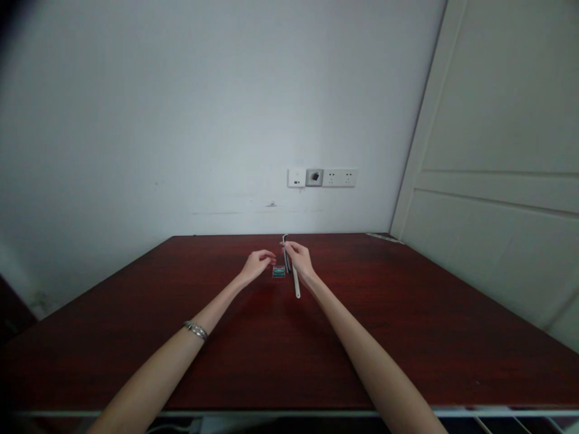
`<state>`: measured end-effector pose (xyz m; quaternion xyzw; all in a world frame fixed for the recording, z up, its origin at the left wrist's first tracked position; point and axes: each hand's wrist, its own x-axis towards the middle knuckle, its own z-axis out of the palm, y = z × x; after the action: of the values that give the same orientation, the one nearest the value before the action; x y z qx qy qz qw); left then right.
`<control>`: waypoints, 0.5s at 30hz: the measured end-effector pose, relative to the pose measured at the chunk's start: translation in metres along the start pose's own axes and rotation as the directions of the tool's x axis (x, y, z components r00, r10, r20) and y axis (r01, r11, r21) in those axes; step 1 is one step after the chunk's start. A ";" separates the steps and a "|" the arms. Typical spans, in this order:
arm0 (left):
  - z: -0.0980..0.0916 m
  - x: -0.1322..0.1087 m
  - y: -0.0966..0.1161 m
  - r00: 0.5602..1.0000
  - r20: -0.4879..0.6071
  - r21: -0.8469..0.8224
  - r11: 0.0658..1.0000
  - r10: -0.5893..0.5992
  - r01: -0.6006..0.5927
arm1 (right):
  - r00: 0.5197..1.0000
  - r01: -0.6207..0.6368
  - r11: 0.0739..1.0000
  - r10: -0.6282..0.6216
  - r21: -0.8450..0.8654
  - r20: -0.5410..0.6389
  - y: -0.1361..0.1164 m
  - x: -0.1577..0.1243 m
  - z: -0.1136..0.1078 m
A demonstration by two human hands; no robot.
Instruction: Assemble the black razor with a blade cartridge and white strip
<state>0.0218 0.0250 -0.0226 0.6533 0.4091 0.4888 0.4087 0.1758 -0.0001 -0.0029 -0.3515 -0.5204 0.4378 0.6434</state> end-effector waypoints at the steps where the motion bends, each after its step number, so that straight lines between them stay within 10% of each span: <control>1: 0.003 -0.002 0.003 1.000 0.026 -0.037 0.999 0.001 0.000 | 1.000 0.013 0.999 -0.013 -0.033 -0.006 0.000 0.000 -0.001; 15: 0.016 -0.020 0.030 0.967 0.254 -0.230 0.973 0.036 0.024 | 0.997 0.043 0.986 -0.053 -0.164 -0.057 0.007 -0.002 0.003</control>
<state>0.0376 -0.0055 -0.0034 0.6601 0.2909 0.4458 0.5300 0.1709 0.0010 -0.0093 -0.4032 -0.5429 0.3672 0.6387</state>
